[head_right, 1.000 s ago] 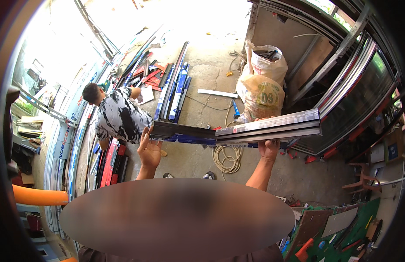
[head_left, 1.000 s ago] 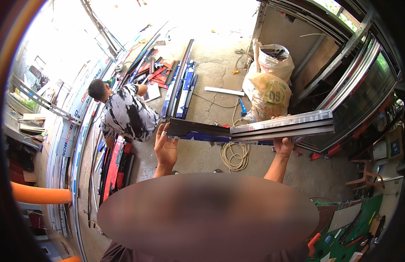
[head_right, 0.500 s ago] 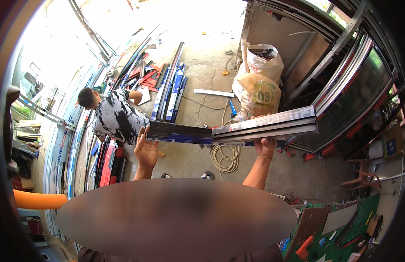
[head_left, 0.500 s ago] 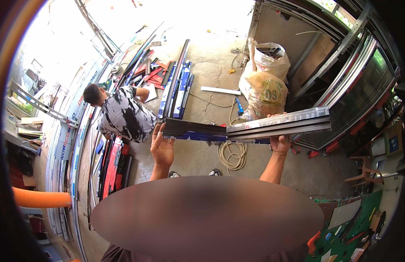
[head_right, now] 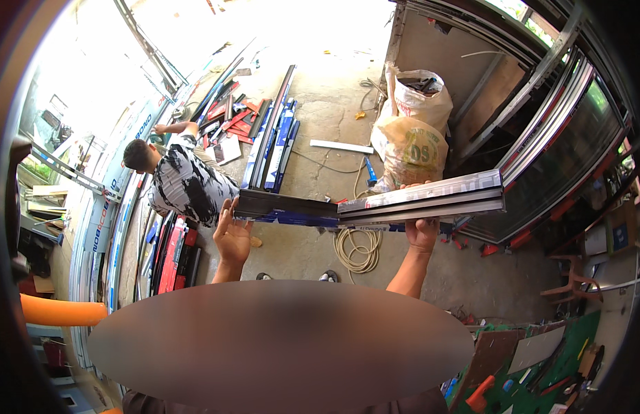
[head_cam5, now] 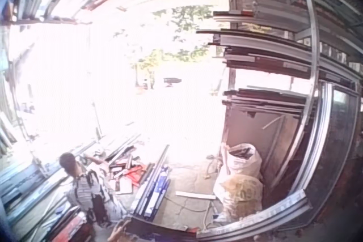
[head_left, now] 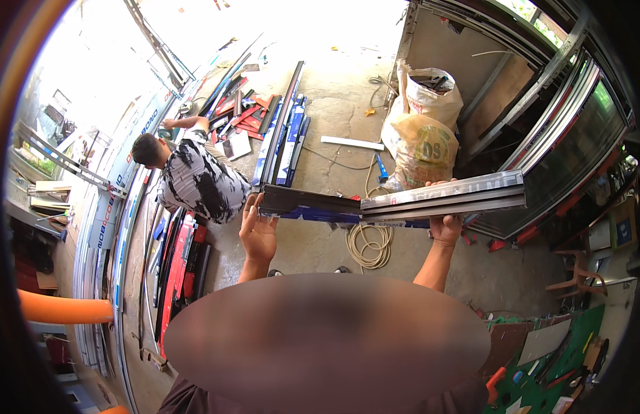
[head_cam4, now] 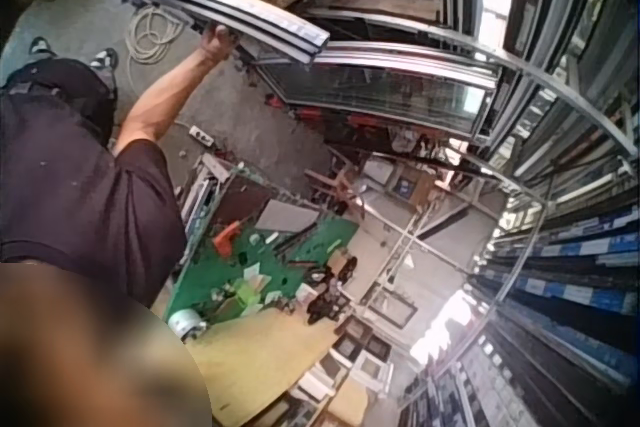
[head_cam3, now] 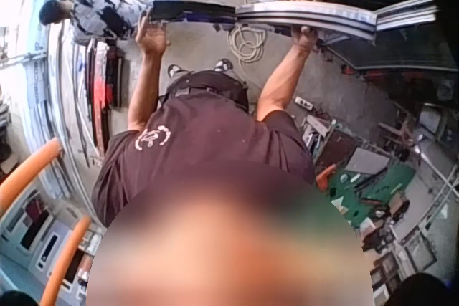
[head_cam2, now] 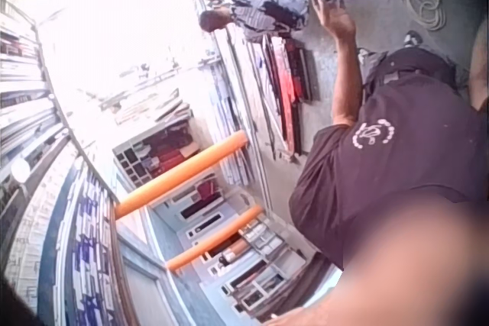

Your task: The person retrieves aluminum profiles from a storage rack, measures a window frame with a tape measure, and marks a profile on a workbench. They then fit a rubber seal into a profile and align multiple profiles together, preparing them for assembly.

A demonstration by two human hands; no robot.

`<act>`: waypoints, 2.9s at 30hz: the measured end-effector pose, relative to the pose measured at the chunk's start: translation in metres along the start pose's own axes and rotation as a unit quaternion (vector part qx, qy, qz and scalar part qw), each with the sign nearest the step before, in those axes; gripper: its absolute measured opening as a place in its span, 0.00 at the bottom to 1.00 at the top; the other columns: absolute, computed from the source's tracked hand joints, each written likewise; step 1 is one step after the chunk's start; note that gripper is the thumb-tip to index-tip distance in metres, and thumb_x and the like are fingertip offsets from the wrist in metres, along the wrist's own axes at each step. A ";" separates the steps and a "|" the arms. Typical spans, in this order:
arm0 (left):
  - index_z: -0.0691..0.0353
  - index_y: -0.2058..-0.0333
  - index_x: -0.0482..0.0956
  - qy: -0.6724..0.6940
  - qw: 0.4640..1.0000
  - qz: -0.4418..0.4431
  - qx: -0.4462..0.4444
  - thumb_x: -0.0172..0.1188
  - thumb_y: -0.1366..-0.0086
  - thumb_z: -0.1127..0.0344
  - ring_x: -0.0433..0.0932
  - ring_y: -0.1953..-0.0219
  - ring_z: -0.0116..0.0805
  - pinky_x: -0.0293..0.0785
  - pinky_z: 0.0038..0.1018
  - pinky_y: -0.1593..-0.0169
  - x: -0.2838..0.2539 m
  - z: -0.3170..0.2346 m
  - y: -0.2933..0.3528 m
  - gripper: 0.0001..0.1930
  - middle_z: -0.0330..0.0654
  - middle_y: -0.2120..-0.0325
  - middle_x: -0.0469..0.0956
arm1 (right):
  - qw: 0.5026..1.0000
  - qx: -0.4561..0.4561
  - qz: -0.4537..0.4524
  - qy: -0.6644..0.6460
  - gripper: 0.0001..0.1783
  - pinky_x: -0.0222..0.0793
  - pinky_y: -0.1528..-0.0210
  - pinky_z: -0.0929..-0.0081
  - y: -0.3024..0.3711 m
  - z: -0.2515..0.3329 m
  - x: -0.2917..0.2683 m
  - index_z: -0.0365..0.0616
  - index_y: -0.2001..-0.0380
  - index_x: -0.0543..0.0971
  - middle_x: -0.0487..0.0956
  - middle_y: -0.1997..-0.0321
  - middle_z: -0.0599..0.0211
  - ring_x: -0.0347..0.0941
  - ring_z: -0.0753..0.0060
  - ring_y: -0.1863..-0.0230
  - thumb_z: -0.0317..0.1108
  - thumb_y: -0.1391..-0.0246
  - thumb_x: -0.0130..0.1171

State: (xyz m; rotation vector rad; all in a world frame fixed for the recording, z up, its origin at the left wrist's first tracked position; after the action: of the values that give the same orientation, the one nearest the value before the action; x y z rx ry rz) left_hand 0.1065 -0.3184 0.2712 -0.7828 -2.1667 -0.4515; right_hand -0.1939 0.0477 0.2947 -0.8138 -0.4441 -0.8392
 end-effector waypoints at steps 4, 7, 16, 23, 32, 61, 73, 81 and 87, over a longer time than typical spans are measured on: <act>0.52 0.35 0.70 0.011 1.000 -0.014 -0.002 0.52 0.24 0.58 0.70 0.35 0.37 0.63 0.45 0.34 -0.001 0.002 -0.001 0.21 0.40 0.35 0.71 | 1.000 0.000 -0.002 0.009 0.60 0.45 0.18 0.43 0.001 0.000 0.000 0.46 0.28 0.63 0.74 0.37 0.61 0.68 0.59 0.31 0.43 0.64 0.86; 0.51 0.35 0.70 0.012 1.000 -0.017 0.000 0.53 0.24 0.58 0.68 0.34 0.39 0.61 0.48 0.32 0.001 0.002 -0.002 0.21 0.40 0.36 0.72 | 1.000 -0.001 0.004 0.002 0.60 0.45 0.18 0.43 -0.001 0.000 0.002 0.46 0.28 0.63 0.74 0.37 0.60 0.68 0.58 0.31 0.43 0.63 0.86; 0.52 0.34 0.67 0.011 1.000 -0.007 -0.003 0.52 0.25 0.58 0.67 0.33 0.41 0.59 0.50 0.29 0.003 0.001 -0.005 0.23 0.40 0.36 0.72 | 1.000 -0.003 -0.003 0.003 0.58 0.46 0.19 0.42 -0.002 -0.001 0.005 0.43 0.29 0.63 0.75 0.39 0.57 0.69 0.55 0.32 0.43 0.61 0.85; 0.52 0.35 0.68 0.028 1.000 -0.004 -0.006 0.53 0.25 0.58 0.68 0.33 0.40 0.59 0.49 0.30 -0.002 0.002 -0.009 0.23 0.39 0.36 0.72 | 1.000 -0.001 -0.005 -0.003 0.58 0.46 0.18 0.42 -0.006 -0.001 0.007 0.44 0.30 0.64 0.75 0.40 0.59 0.70 0.57 0.33 0.42 0.63 0.86; 0.51 0.36 0.70 0.024 1.000 -0.010 -0.006 0.52 0.24 0.58 0.68 0.33 0.41 0.60 0.49 0.31 0.000 0.002 -0.012 0.21 0.39 0.36 0.71 | 1.000 0.002 -0.023 -0.005 0.58 0.46 0.18 0.42 -0.006 -0.004 0.008 0.45 0.30 0.65 0.75 0.39 0.60 0.69 0.58 0.33 0.42 0.64 0.87; 0.53 0.38 0.73 0.020 1.000 -0.024 -0.004 0.51 0.23 0.55 0.71 0.37 0.39 0.66 0.45 0.36 0.000 0.002 -0.020 0.20 0.41 0.36 0.73 | 1.000 0.004 -0.022 -0.005 0.58 0.48 0.19 0.44 -0.013 -0.011 0.006 0.44 0.30 0.65 0.75 0.39 0.59 0.70 0.56 0.33 0.41 0.65 0.86; 0.51 0.34 0.68 0.009 1.000 -0.017 -0.009 0.51 0.23 0.56 0.68 0.35 0.36 0.62 0.42 0.35 -0.001 0.004 -0.023 0.22 0.40 0.34 0.70 | 1.000 0.004 -0.014 -0.006 0.58 0.47 0.18 0.44 -0.016 -0.013 0.001 0.44 0.30 0.65 0.75 0.39 0.59 0.69 0.57 0.33 0.40 0.64 0.86; 0.51 0.34 0.68 -0.010 0.999 -0.048 -0.008 0.56 0.25 0.60 0.70 0.38 0.34 0.64 0.41 0.37 -0.003 0.004 -0.025 0.23 0.37 0.36 0.73 | 1.000 0.004 -0.010 -0.011 0.58 0.47 0.18 0.43 -0.017 -0.013 -0.001 0.44 0.30 0.65 0.75 0.38 0.60 0.69 0.57 0.32 0.41 0.63 0.86; 0.54 0.43 0.77 -0.264 0.936 -0.220 -0.072 0.68 0.30 0.61 0.75 0.47 0.27 0.68 0.38 0.43 -0.035 0.013 -0.034 0.19 0.33 0.49 0.81 | 0.999 -0.018 -0.031 -0.009 0.58 0.47 0.18 0.42 -0.007 -0.007 -0.014 0.44 0.29 0.65 0.74 0.37 0.59 0.68 0.57 0.31 0.42 0.62 0.86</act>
State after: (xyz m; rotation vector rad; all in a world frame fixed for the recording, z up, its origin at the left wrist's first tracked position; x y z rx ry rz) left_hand 0.0950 -0.3502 0.2336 -0.5258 -2.8590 -0.6942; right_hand -0.2082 0.0458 0.2844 -0.8458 -0.4733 -0.9004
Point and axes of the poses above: each hand's wrist, its own y-axis away from the middle knuckle, its own x-axis out of the palm, z = x × y, the point moved 4 cm from there along -y, towards the middle knuckle
